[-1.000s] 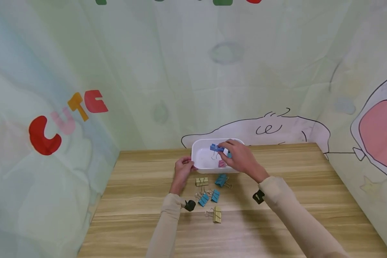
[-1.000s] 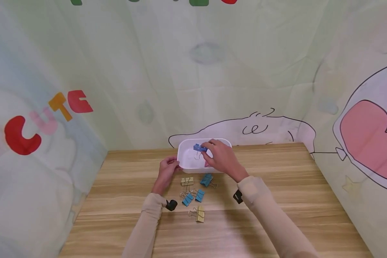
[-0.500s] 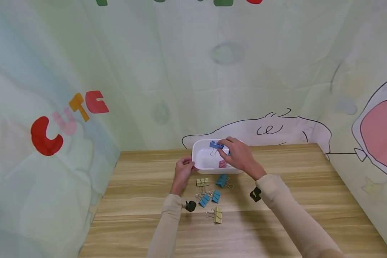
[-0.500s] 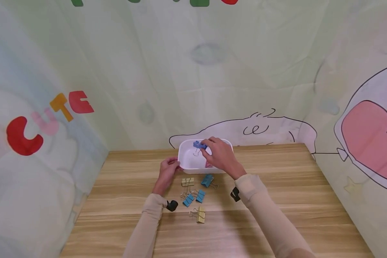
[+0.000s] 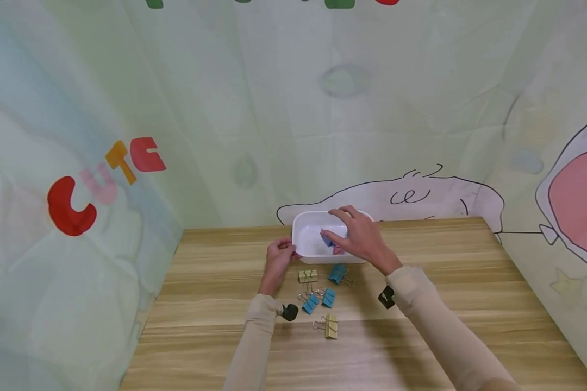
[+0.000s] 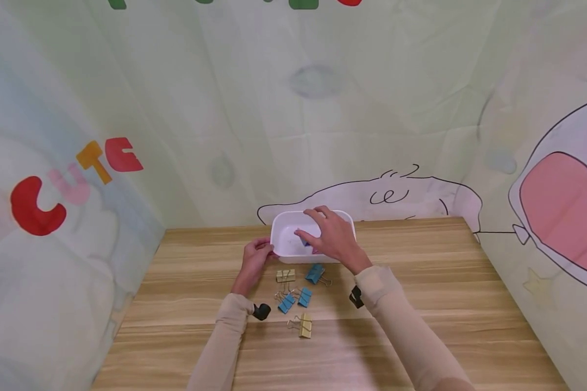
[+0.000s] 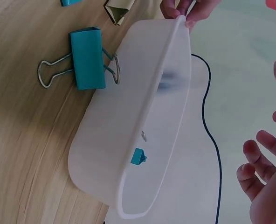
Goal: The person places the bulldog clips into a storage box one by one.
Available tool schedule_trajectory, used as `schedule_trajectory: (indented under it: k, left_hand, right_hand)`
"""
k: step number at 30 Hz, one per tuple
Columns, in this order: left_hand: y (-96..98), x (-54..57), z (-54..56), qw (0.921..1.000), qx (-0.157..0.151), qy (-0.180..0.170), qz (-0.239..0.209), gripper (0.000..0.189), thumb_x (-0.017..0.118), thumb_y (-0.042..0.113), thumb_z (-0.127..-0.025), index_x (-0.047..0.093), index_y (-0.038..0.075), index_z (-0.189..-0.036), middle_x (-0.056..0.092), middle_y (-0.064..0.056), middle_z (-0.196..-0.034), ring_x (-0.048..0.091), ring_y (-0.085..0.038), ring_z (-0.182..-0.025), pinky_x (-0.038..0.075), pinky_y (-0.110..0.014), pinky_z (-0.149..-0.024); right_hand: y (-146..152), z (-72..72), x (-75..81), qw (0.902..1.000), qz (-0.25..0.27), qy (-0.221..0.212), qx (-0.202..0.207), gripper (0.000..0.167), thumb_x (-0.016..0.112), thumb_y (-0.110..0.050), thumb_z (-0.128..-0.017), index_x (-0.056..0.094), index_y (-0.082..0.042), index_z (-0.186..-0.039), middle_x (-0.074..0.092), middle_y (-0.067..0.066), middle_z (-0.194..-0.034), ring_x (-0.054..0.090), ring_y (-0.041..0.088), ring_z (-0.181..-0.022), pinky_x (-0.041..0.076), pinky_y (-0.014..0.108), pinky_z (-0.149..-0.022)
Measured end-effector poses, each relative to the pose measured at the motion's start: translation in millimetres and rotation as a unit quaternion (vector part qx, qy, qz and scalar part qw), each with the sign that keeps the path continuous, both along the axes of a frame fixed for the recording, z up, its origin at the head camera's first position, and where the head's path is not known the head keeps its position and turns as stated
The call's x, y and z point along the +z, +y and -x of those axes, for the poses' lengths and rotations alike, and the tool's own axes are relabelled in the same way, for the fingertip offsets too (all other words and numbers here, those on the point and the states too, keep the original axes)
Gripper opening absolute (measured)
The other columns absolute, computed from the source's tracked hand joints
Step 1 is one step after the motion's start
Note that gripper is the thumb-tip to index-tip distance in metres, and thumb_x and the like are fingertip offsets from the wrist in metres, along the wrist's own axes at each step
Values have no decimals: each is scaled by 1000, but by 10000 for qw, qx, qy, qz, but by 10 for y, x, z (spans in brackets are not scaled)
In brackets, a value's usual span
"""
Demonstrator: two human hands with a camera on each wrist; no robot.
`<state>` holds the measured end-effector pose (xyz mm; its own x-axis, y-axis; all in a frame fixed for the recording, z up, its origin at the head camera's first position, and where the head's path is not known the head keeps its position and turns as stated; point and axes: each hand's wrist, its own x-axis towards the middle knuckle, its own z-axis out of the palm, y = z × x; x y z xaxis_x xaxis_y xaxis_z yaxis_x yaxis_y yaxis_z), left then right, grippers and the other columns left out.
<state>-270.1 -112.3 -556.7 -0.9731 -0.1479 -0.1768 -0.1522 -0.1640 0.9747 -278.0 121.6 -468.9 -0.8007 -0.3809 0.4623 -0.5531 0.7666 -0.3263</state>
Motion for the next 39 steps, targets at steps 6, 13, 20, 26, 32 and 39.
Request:
schedule_trajectory:
  k: [6, 13, 20, 26, 32, 39]
  left_hand:
    - [-4, 2, -8, 10000, 23, -15, -15, 29, 58, -9, -98, 55, -16, -125, 56, -18, -104, 65, -28, -83, 66, -37, -80]
    - [-8, 9, -11, 10000, -39, -36, 10, 32, 57, -7, -99, 53, -16, -130, 56, -18, -108, 65, -31, -88, 64, -44, -88]
    - [-9, 6, -12, 10000, -39, -38, 0, 35, 57, -7, -99, 52, -18, -132, 55, -18, -107, 65, -31, -88, 63, -48, -92]
    - [0, 18, -14, 10000, -9, 8, -19, 34, 57, -9, -98, 52, -19, -130, 56, -19, -107, 65, -33, -89, 65, -40, -84]
    - [-5, 20, -11, 10000, -12, -36, 9, 34, 57, -9, -98, 52, -18, -130, 55, -20, -109, 65, -37, -94, 65, -39, -84]
    - [5, 18, -5, 10000, -12, -94, -20, 34, 57, -8, -99, 53, -17, -131, 55, -20, -109, 65, -33, -92, 63, -46, -92]
  right_hand:
    - [54, -47, -53, 9999, 42, -143, 56, 68, 73, -59, -88, 65, -14, -138, 62, 16, -135, 66, 35, -106, 63, 48, -77]
    - [104, -155, -109, 9992, 69, -161, 355, 66, 75, -58, -88, 66, -15, -137, 64, 14, -129, 66, 31, -102, 63, 46, -75]
    - [116, -268, -267, 9990, -144, -162, 391, 63, 75, -56, -89, 66, -15, -137, 65, 12, -128, 68, 28, -94, 64, 43, -73]
    - [144, -377, -397, 9987, -166, -17, 483, 54, 80, -49, -88, 70, -14, -129, 68, 11, -119, 67, 24, -86, 64, 42, -68]
    - [189, -491, -526, 9985, -105, 50, 541, 50, 82, -45, -87, 73, -16, -127, 69, 8, -117, 65, 20, -81, 63, 36, -64]
    - [214, -609, -742, 9984, -169, -251, 476, 52, 83, -45, -87, 72, -15, -128, 68, 5, -113, 58, 15, -75, 54, 26, -60]
